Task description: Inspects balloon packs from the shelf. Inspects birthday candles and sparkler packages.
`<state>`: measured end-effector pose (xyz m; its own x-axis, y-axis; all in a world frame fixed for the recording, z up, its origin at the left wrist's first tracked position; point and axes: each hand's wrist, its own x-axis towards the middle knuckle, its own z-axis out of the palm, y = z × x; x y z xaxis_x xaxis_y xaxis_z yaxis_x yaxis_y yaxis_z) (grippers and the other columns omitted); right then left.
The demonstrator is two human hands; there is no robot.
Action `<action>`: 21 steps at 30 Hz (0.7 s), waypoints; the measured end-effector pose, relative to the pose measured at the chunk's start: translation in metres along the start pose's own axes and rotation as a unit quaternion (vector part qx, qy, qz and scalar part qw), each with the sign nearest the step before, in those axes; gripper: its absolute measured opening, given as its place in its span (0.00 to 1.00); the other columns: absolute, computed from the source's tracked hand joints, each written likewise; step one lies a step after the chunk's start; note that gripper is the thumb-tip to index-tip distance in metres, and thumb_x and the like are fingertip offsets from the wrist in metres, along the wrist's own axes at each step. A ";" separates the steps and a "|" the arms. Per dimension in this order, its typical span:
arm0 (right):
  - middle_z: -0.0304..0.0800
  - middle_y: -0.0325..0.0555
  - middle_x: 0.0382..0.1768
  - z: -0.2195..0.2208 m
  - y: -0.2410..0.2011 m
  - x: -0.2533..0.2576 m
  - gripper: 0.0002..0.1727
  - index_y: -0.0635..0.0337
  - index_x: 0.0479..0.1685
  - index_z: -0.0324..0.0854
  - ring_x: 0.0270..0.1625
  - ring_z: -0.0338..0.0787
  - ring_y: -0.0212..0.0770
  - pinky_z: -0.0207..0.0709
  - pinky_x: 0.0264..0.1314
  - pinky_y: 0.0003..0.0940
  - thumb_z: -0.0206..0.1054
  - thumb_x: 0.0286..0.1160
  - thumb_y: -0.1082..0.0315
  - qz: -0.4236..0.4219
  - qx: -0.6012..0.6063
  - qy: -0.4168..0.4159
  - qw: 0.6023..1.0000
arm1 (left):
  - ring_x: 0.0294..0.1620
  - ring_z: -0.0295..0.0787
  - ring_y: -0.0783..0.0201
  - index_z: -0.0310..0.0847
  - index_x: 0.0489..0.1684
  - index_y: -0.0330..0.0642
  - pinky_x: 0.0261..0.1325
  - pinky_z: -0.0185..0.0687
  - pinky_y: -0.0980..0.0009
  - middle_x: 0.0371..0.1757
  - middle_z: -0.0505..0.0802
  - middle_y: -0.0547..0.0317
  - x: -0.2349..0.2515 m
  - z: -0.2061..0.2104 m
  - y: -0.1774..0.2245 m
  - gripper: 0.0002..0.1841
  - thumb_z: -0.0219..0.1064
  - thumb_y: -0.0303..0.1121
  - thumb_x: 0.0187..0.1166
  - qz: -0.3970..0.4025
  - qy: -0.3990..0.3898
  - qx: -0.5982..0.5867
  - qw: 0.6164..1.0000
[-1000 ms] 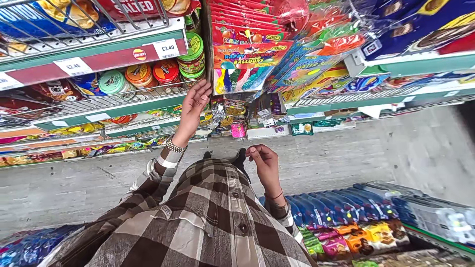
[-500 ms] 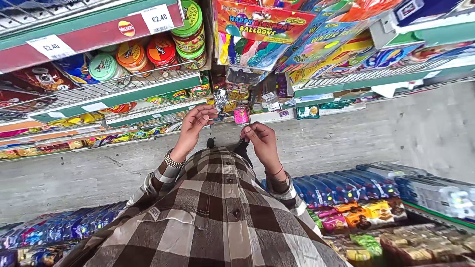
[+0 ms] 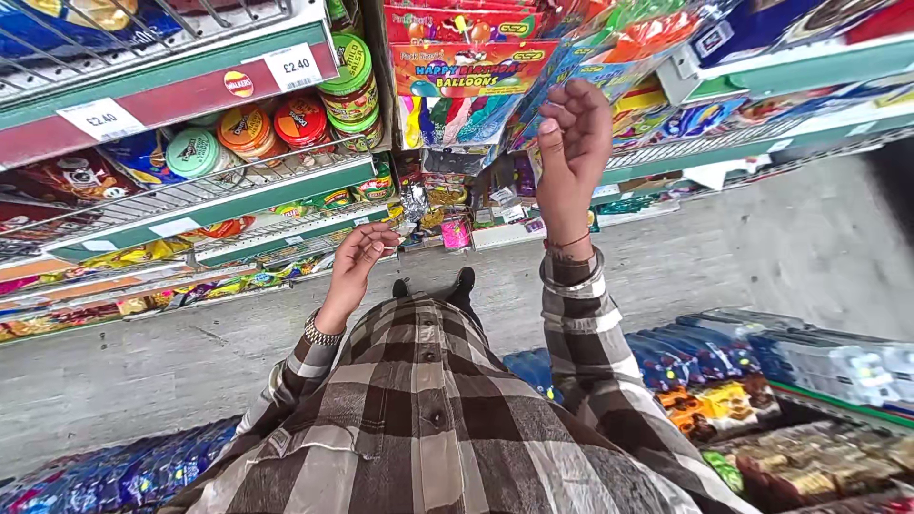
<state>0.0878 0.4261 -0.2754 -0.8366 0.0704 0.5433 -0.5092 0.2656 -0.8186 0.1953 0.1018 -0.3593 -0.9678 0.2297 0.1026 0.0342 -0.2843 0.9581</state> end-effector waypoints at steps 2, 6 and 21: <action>0.80 0.59 0.74 0.003 0.002 0.018 0.29 0.73 0.80 0.64 0.73 0.84 0.48 0.82 0.74 0.43 0.60 0.89 0.61 -0.011 0.008 0.000 1.000 | 0.66 0.87 0.46 0.72 0.72 0.30 0.68 0.85 0.49 0.63 0.89 0.42 -0.001 0.001 -0.001 0.18 0.53 0.31 0.90 0.004 0.001 0.002 1.000; 0.88 0.52 0.59 0.020 0.000 0.026 0.24 0.72 0.75 0.69 0.60 0.90 0.41 0.87 0.63 0.36 0.62 0.87 0.66 0.009 0.022 -0.002 1.000 | 0.65 0.87 0.46 0.70 0.73 0.31 0.67 0.86 0.50 0.64 0.88 0.42 -0.003 0.003 0.000 0.18 0.53 0.31 0.90 0.011 0.012 -0.004 1.000; 0.88 0.44 0.52 0.024 -0.012 0.002 0.18 0.62 0.70 0.71 0.47 0.93 0.34 0.91 0.50 0.33 0.40 0.98 0.65 0.118 0.156 -0.099 0.976 | 0.65 0.88 0.47 0.68 0.75 0.31 0.67 0.86 0.50 0.64 0.88 0.42 -0.011 -0.004 0.001 0.19 0.52 0.31 0.90 -0.005 0.031 -0.004 0.999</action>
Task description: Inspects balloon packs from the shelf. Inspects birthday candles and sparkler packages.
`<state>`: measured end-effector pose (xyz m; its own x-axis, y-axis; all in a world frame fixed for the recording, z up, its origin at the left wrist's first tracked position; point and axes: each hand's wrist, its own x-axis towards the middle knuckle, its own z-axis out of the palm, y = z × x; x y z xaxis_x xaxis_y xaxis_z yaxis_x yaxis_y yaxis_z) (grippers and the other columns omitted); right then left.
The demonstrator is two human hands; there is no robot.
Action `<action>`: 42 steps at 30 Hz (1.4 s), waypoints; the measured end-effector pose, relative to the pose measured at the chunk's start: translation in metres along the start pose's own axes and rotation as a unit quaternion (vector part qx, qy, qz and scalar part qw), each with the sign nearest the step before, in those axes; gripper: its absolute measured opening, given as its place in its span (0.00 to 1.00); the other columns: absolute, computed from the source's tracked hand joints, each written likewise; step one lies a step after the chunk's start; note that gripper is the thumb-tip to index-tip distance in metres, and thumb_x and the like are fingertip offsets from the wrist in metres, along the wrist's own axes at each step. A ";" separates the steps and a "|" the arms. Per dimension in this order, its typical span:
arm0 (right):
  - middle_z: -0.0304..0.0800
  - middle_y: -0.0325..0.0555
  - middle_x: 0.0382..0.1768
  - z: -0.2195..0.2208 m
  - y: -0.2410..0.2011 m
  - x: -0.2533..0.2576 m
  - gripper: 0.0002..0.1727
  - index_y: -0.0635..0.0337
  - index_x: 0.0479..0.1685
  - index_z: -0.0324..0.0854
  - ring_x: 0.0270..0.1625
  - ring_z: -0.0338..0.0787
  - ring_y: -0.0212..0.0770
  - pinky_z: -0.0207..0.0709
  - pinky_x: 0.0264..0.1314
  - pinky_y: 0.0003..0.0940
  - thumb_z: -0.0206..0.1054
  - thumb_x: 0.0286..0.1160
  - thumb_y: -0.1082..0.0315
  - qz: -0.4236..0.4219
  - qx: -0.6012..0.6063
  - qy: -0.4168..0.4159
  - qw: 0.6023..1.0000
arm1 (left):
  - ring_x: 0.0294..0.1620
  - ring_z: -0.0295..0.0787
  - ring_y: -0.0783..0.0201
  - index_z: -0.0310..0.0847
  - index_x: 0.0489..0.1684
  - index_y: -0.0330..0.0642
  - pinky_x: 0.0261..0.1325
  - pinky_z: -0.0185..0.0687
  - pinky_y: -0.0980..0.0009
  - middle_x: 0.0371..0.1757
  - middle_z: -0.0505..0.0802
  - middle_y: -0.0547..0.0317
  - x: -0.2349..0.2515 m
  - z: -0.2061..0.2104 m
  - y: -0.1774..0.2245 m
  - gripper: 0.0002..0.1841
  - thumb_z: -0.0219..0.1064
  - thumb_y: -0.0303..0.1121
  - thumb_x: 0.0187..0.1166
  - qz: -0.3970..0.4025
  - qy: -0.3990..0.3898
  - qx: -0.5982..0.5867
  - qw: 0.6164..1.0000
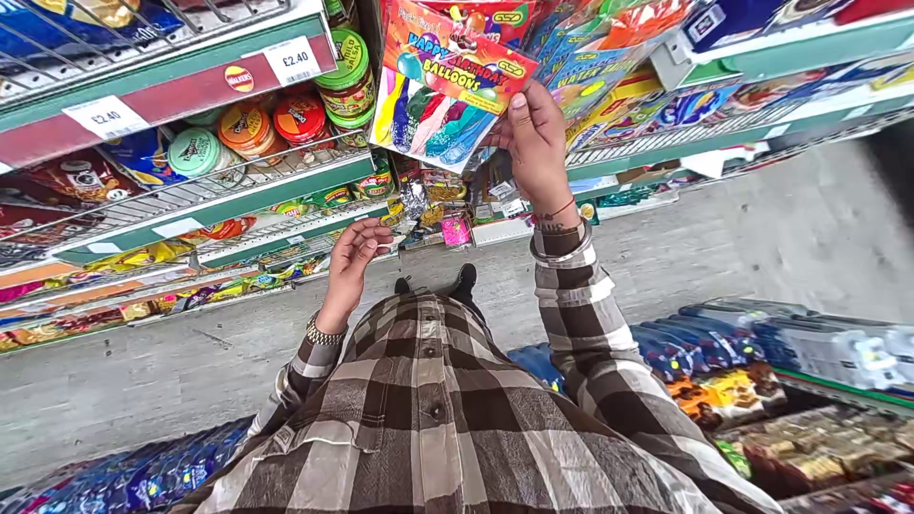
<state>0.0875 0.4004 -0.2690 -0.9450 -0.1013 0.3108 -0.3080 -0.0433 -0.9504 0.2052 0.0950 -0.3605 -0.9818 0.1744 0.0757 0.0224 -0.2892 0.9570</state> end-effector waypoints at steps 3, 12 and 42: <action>0.92 0.47 0.49 0.000 0.001 0.014 0.17 0.64 0.65 0.76 0.46 0.96 0.42 0.94 0.46 0.43 0.44 0.96 0.67 -0.021 0.027 0.019 0.999 | 0.65 0.88 0.46 0.67 0.75 0.31 0.67 0.86 0.49 0.64 0.88 0.41 0.000 -0.001 -0.001 0.19 0.52 0.31 0.90 -0.001 -0.008 -0.005 1.000; 0.90 0.40 0.49 -0.002 -0.032 -0.028 0.15 0.60 0.63 0.77 0.47 0.93 0.34 0.92 0.49 0.33 0.46 0.95 0.68 -0.057 0.053 0.026 0.997 | 0.62 0.89 0.47 0.69 0.70 0.31 0.64 0.87 0.52 0.63 0.89 0.41 0.001 -0.007 -0.006 0.16 0.48 0.28 0.91 -0.030 0.029 -0.017 0.999; 0.92 0.39 0.50 0.001 0.027 -0.113 0.16 0.58 0.60 0.79 0.50 0.93 0.35 0.91 0.54 0.35 0.44 0.95 0.68 0.075 0.104 0.059 0.990 | 0.60 0.89 0.61 0.73 0.73 0.42 0.61 0.88 0.62 0.64 0.88 0.55 0.002 0.004 -0.003 0.17 0.46 0.32 0.93 -0.065 0.006 0.039 0.997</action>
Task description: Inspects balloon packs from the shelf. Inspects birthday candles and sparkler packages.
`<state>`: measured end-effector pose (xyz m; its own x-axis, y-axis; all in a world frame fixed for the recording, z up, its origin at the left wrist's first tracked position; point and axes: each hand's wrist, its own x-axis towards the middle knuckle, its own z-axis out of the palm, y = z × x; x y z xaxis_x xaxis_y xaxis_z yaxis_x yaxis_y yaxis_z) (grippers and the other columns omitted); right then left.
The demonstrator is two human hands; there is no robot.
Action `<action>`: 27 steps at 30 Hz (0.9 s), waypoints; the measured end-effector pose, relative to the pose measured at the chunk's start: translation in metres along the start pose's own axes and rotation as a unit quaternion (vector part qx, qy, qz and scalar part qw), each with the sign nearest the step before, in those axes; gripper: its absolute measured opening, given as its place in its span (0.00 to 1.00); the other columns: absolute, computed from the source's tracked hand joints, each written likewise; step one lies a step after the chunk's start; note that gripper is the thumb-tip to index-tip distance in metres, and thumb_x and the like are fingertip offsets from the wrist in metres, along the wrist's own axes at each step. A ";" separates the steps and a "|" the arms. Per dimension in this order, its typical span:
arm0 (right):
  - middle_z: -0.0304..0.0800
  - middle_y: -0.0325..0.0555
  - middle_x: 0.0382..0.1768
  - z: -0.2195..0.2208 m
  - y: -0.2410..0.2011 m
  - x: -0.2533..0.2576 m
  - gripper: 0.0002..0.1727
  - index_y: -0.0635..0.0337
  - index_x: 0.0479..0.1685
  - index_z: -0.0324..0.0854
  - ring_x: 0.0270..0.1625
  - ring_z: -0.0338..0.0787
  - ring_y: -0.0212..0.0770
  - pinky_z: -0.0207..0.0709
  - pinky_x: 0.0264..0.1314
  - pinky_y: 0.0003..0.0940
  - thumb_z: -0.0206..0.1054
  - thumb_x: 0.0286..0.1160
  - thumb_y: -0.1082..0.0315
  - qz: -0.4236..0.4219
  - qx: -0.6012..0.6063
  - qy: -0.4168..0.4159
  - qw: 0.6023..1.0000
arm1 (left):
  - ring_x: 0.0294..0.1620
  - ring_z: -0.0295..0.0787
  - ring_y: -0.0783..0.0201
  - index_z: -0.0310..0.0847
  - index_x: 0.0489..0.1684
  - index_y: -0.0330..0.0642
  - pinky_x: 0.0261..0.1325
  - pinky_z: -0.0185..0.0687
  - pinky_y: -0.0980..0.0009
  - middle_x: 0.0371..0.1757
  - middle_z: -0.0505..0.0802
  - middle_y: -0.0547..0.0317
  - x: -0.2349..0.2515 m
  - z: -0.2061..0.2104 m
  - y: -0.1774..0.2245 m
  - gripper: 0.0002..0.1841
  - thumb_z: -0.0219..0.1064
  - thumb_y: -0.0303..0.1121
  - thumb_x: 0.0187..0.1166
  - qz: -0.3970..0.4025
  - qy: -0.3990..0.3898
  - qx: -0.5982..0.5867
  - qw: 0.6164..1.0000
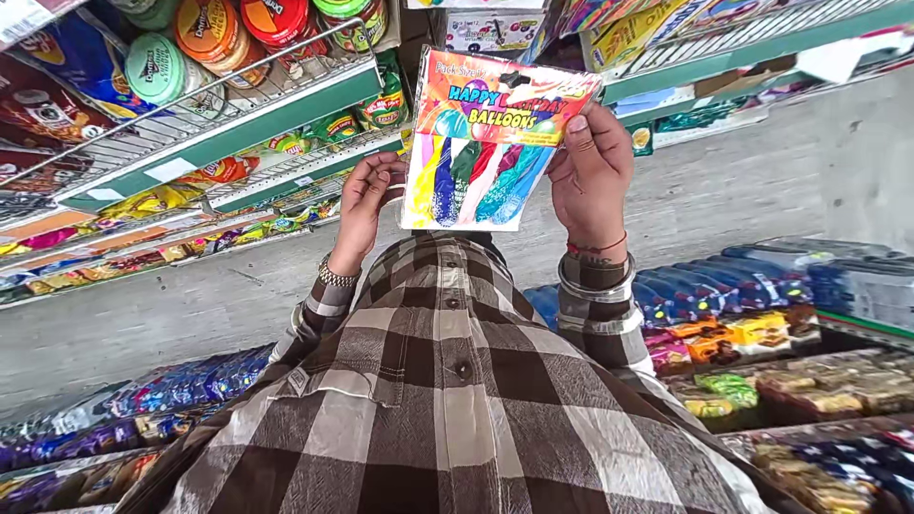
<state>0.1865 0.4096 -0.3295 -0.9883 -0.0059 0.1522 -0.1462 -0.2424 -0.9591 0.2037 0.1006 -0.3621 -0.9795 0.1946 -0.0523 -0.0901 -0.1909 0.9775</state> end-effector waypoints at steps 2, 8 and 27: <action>0.92 0.39 0.49 -0.003 0.000 0.002 0.15 0.57 0.59 0.79 0.49 0.94 0.35 0.91 0.53 0.35 0.45 0.95 0.68 -0.006 0.008 0.004 1.000 | 0.61 0.89 0.60 0.73 0.73 0.42 0.61 0.88 0.62 0.64 0.88 0.54 0.002 0.000 0.000 0.17 0.45 0.32 0.93 0.000 -0.001 0.003 1.000; 0.92 0.39 0.50 -0.004 -0.006 0.001 0.16 0.57 0.59 0.79 0.49 0.93 0.34 0.91 0.53 0.34 0.45 0.95 0.68 -0.016 0.014 0.006 1.000 | 0.62 0.88 0.59 0.73 0.73 0.43 0.61 0.88 0.61 0.64 0.88 0.53 0.002 0.000 0.000 0.18 0.45 0.33 0.93 0.001 -0.006 0.003 1.000; 0.90 0.34 0.51 0.002 -0.020 -0.007 0.16 0.54 0.62 0.80 0.48 0.92 0.28 0.89 0.50 0.24 0.45 0.96 0.66 -0.015 -0.039 0.003 0.999 | 0.61 0.88 0.60 0.74 0.72 0.43 0.62 0.88 0.62 0.64 0.88 0.55 0.004 0.001 0.002 0.17 0.46 0.32 0.93 -0.002 -0.003 0.003 1.000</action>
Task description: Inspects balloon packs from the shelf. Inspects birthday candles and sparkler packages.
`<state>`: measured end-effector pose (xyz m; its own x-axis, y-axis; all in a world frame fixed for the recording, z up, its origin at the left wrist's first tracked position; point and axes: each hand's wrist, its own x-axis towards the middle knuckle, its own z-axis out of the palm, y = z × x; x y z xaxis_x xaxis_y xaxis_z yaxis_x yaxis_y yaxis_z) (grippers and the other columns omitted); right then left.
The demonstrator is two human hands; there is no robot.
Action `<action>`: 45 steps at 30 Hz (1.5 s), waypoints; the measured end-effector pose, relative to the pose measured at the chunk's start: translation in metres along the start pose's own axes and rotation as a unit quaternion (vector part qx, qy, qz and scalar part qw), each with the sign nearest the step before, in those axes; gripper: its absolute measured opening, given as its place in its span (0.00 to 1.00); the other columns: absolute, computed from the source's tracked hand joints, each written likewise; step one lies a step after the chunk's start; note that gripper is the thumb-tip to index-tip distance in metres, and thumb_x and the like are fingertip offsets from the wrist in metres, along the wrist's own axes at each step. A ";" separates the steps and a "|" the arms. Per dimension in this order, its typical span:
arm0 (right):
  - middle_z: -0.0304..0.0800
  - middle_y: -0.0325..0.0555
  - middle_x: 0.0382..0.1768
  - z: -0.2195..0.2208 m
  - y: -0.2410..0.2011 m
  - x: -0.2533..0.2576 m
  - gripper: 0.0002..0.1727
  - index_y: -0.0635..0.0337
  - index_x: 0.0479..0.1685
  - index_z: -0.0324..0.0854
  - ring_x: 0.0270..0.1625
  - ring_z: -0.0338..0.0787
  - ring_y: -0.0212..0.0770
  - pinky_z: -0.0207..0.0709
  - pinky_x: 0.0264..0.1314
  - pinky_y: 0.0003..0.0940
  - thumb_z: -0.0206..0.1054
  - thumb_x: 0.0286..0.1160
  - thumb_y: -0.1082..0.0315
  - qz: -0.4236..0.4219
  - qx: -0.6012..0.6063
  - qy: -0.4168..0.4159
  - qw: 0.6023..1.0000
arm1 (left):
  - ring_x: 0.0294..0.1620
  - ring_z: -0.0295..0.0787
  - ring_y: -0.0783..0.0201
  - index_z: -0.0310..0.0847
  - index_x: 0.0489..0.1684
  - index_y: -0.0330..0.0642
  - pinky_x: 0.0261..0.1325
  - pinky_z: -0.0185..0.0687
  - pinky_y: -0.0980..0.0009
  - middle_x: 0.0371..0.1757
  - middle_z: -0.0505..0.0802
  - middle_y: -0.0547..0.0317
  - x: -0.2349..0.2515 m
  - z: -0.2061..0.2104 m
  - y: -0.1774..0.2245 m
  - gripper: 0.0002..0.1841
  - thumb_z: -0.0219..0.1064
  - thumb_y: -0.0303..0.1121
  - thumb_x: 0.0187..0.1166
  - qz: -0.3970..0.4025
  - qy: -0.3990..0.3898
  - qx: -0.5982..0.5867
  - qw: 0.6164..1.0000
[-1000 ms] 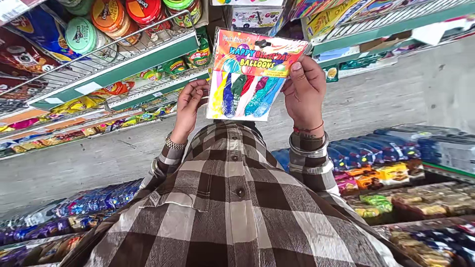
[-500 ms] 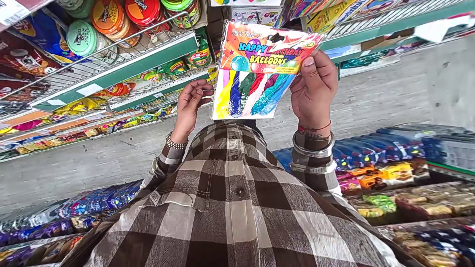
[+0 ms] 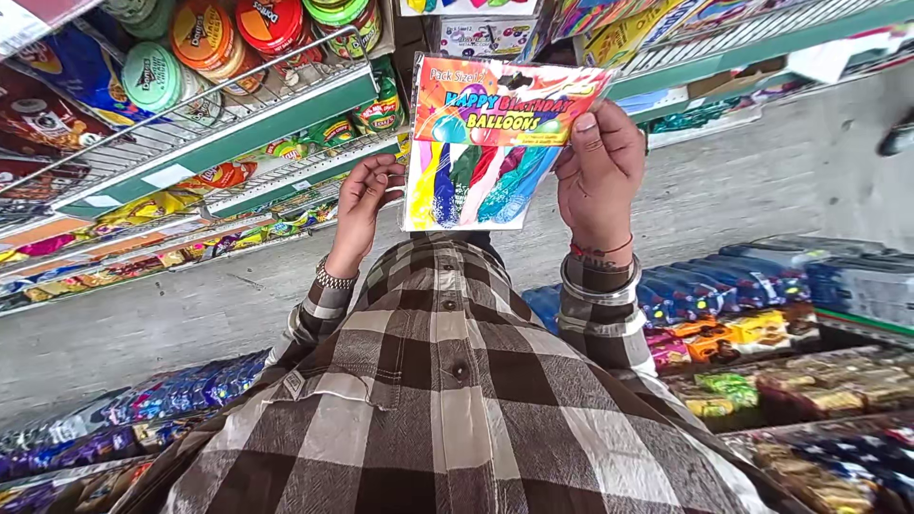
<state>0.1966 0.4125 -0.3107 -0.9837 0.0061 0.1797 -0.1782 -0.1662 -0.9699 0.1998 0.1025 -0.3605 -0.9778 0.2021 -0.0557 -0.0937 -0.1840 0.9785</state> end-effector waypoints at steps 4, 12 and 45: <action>0.91 0.34 0.50 0.001 0.000 0.001 0.17 0.55 0.62 0.80 0.47 0.92 0.27 0.89 0.49 0.24 0.45 0.96 0.66 -0.001 -0.008 -0.005 1.000 | 0.61 0.88 0.60 0.74 0.72 0.43 0.62 0.88 0.61 0.63 0.88 0.55 0.002 0.001 0.000 0.17 0.46 0.32 0.93 -0.001 0.000 0.000 1.000; 0.91 0.34 0.51 0.000 0.002 0.006 0.17 0.55 0.63 0.80 0.49 0.92 0.28 0.89 0.51 0.25 0.44 0.96 0.67 0.002 -0.010 -0.009 1.000 | 0.61 0.89 0.60 0.74 0.72 0.43 0.62 0.88 0.60 0.63 0.88 0.55 0.005 0.000 -0.002 0.16 0.47 0.32 0.93 -0.003 -0.005 -0.010 1.000; 0.90 0.39 0.48 -0.022 -0.041 0.172 0.16 0.61 0.62 0.81 0.48 0.91 0.31 0.89 0.51 0.31 0.49 0.95 0.64 -0.162 -0.134 -0.160 0.964 | 0.63 0.89 0.51 0.71 0.72 0.32 0.65 0.88 0.52 0.64 0.89 0.46 0.011 0.056 -0.011 0.18 0.49 0.30 0.90 0.061 0.191 -0.060 0.978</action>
<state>0.0344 0.4421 -0.2434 -0.8248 -0.2977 0.4808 -0.5176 0.0550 -0.8539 0.2003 0.1609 -0.3613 -0.9795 -0.1986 -0.0336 0.0283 -0.3010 0.9532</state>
